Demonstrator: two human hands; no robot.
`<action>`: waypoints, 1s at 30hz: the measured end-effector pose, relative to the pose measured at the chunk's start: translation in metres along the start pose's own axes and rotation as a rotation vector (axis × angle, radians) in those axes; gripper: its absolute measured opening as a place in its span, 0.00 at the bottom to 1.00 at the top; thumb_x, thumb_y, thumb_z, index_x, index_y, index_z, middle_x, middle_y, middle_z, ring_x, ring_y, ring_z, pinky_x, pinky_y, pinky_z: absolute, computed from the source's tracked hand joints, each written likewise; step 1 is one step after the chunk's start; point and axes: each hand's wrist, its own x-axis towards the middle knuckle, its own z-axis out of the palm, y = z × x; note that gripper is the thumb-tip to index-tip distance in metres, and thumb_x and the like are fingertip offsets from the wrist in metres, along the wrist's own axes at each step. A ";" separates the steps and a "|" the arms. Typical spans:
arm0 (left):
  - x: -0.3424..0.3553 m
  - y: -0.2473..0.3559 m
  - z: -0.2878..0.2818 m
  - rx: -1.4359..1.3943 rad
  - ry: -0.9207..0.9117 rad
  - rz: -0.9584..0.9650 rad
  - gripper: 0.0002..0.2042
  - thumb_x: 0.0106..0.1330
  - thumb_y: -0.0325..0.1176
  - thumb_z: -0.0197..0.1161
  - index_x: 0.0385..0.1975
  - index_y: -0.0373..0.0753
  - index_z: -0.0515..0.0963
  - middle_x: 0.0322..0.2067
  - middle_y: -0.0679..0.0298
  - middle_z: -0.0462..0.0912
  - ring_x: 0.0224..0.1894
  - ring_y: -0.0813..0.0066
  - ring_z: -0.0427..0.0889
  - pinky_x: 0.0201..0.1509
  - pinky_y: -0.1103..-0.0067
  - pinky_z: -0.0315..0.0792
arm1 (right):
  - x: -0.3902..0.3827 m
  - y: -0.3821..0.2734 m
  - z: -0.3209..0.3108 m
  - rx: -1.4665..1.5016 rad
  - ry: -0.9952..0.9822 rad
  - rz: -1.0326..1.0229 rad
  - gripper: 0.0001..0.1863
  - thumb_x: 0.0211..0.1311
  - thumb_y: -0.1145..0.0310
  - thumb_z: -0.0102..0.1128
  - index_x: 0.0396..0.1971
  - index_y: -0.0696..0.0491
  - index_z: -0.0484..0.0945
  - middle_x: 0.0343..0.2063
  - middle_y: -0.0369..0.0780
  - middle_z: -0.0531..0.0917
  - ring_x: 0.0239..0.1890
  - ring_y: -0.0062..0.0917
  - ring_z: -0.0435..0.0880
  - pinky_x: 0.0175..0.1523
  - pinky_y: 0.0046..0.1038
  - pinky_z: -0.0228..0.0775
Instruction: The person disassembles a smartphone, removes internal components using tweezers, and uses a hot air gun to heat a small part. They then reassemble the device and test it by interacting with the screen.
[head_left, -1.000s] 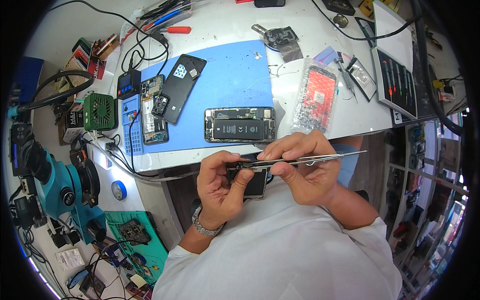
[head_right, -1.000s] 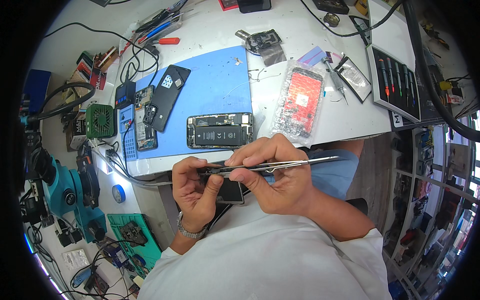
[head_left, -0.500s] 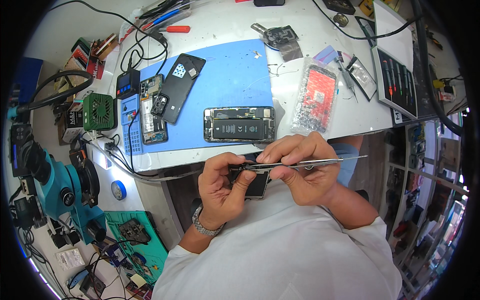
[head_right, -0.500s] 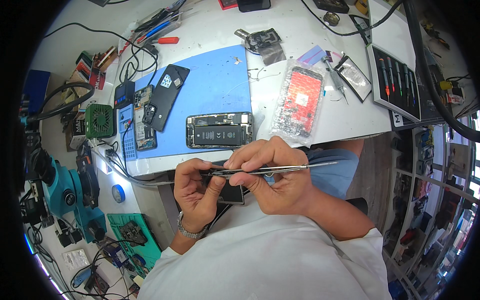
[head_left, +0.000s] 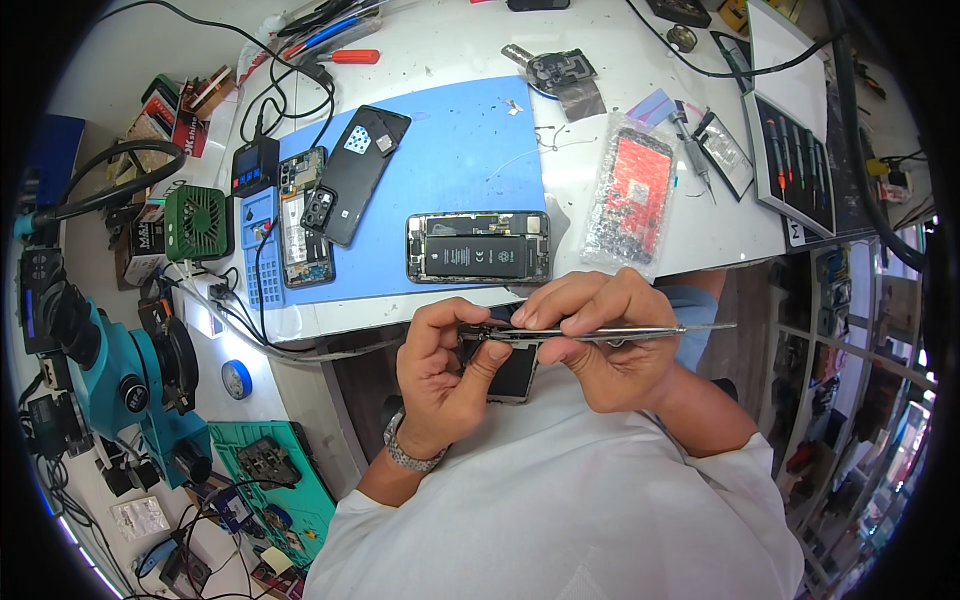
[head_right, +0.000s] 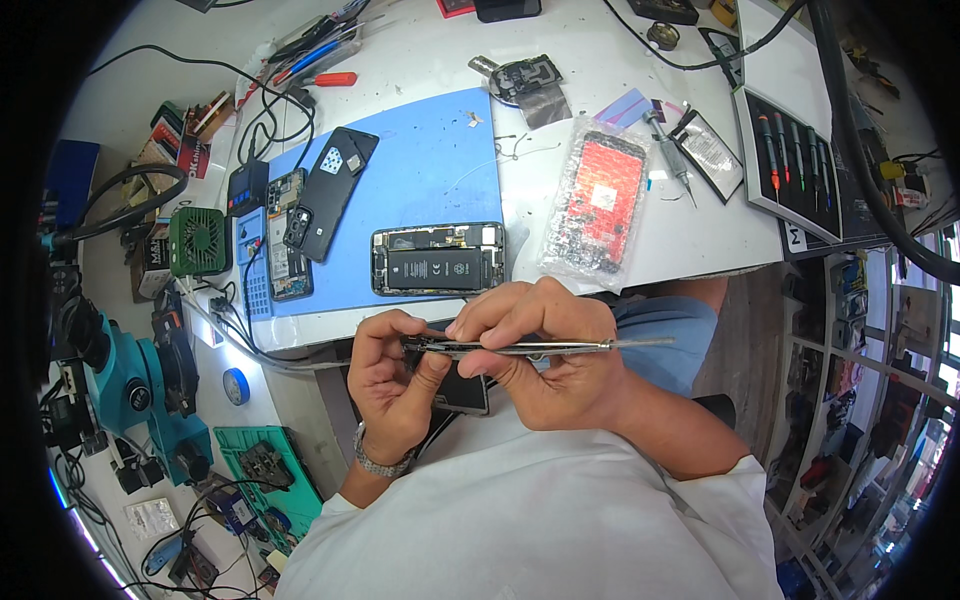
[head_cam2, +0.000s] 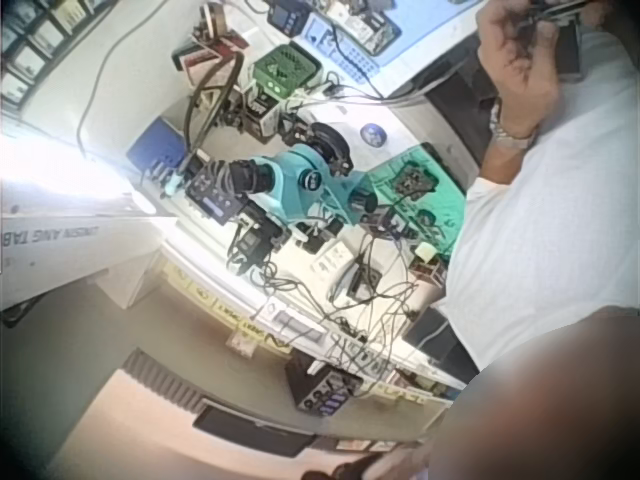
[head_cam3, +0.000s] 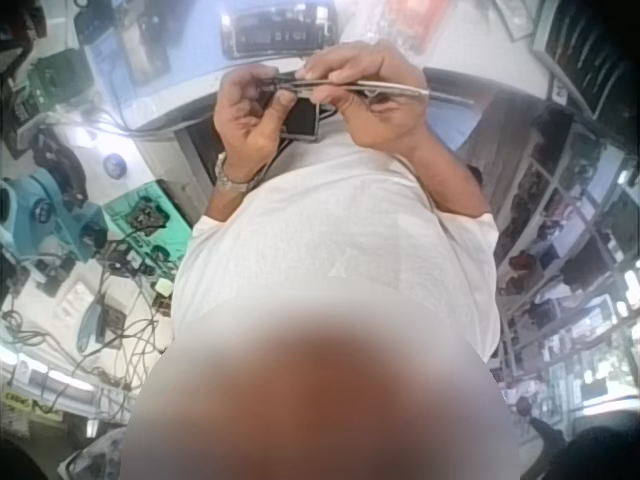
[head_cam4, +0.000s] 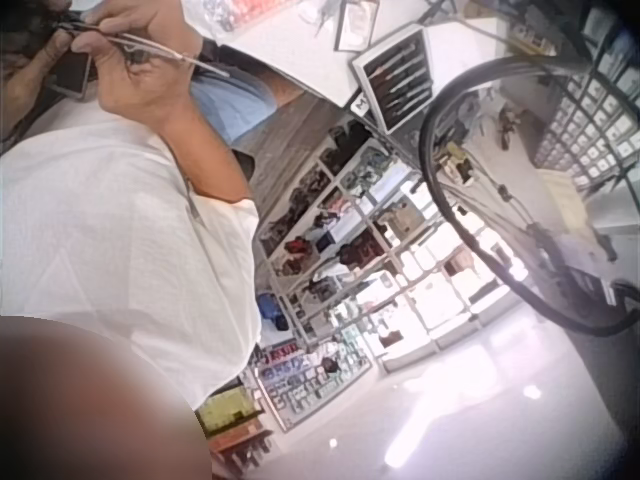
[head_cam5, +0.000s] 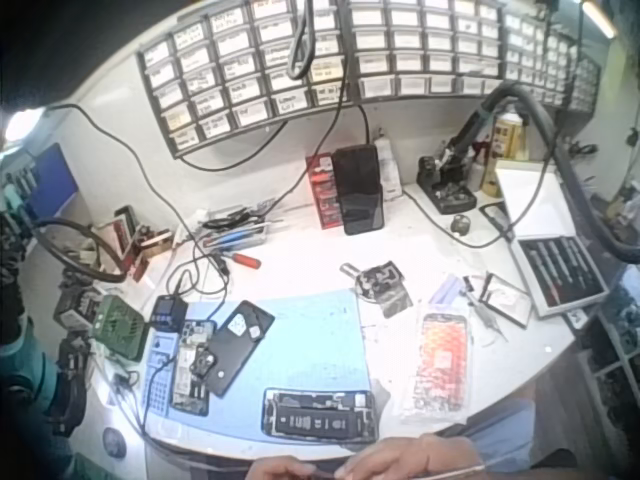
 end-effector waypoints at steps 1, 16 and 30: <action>0.000 0.000 0.000 -0.017 0.001 -0.010 0.19 0.72 0.20 0.72 0.58 0.28 0.72 0.49 0.56 0.83 0.50 0.79 0.84 0.56 0.84 0.76 | 0.000 0.000 0.000 -0.006 -0.008 -0.006 0.16 0.65 0.79 0.78 0.43 0.55 0.75 0.42 0.49 0.89 0.48 0.35 0.93 0.50 0.32 0.87; 0.000 0.002 -0.001 -0.019 -0.021 -0.047 0.19 0.73 0.19 0.71 0.59 0.28 0.72 0.50 0.58 0.82 0.51 0.79 0.84 0.56 0.84 0.76 | 0.000 -0.001 -0.001 -0.044 0.000 -0.012 0.16 0.65 0.79 0.78 0.42 0.56 0.75 0.42 0.49 0.89 0.48 0.34 0.93 0.51 0.31 0.86; 0.002 -0.003 -0.002 0.077 0.036 0.058 0.10 0.73 0.19 0.71 0.51 0.31 0.82 0.46 0.60 0.88 0.47 0.78 0.85 0.54 0.81 0.77 | -0.002 -0.001 0.000 -0.081 0.075 -0.044 0.17 0.66 0.81 0.76 0.46 0.56 0.74 0.43 0.49 0.89 0.48 0.34 0.94 0.50 0.30 0.86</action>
